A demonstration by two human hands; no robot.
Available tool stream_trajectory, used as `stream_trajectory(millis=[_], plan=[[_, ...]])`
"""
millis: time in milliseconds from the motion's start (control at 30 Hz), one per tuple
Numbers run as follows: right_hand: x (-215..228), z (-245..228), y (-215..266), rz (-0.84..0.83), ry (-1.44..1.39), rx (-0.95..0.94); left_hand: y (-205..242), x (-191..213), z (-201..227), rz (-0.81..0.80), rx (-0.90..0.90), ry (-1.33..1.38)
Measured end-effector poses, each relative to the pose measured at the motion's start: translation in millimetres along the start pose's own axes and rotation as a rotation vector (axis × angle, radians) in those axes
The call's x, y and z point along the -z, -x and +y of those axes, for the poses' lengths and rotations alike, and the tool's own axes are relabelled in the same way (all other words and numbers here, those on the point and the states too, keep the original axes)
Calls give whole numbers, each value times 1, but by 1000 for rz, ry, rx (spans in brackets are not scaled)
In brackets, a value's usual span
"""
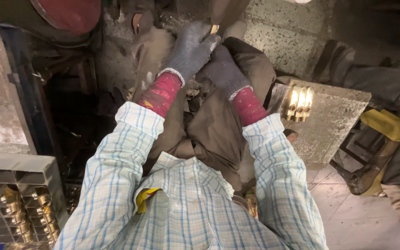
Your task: The person sits on the floor and repeatedly rubs small brass fittings with a cloth to clean or polish them. They handle the parts one at a time, rotating them to wipe different surfaces, and place finished pieces on a nearby metal block.
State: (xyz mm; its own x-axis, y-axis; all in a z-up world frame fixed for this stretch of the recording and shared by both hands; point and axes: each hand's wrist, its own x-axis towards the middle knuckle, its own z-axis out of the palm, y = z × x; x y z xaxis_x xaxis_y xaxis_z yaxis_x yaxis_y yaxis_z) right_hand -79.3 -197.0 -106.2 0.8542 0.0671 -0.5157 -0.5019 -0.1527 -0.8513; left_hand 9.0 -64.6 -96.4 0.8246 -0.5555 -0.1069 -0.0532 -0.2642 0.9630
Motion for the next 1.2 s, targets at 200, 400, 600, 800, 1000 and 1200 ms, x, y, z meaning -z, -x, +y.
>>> stream_trajectory(millis=[200, 400, 600, 800, 1000, 1200], plan=[[-4, -14, 1, 115, -268, -184, 3, -5, 4, -49, 250, 146], [-4, 0, -6, 148, 355, 324, 13, -12, -10, 88, -144, 11], [4, -9, -9, 290, -496, -176, 9, -23, -9, 77, -112, 119], [2, -18, -2, 180, -105, 31, 12, -26, -8, 87, 4, 107], [7, -27, 11, 183, 217, 16, 11, -14, -1, 57, -84, 35], [18, -31, 15, 27, 146, -4, 9, -10, 2, -12, 38, 213]])
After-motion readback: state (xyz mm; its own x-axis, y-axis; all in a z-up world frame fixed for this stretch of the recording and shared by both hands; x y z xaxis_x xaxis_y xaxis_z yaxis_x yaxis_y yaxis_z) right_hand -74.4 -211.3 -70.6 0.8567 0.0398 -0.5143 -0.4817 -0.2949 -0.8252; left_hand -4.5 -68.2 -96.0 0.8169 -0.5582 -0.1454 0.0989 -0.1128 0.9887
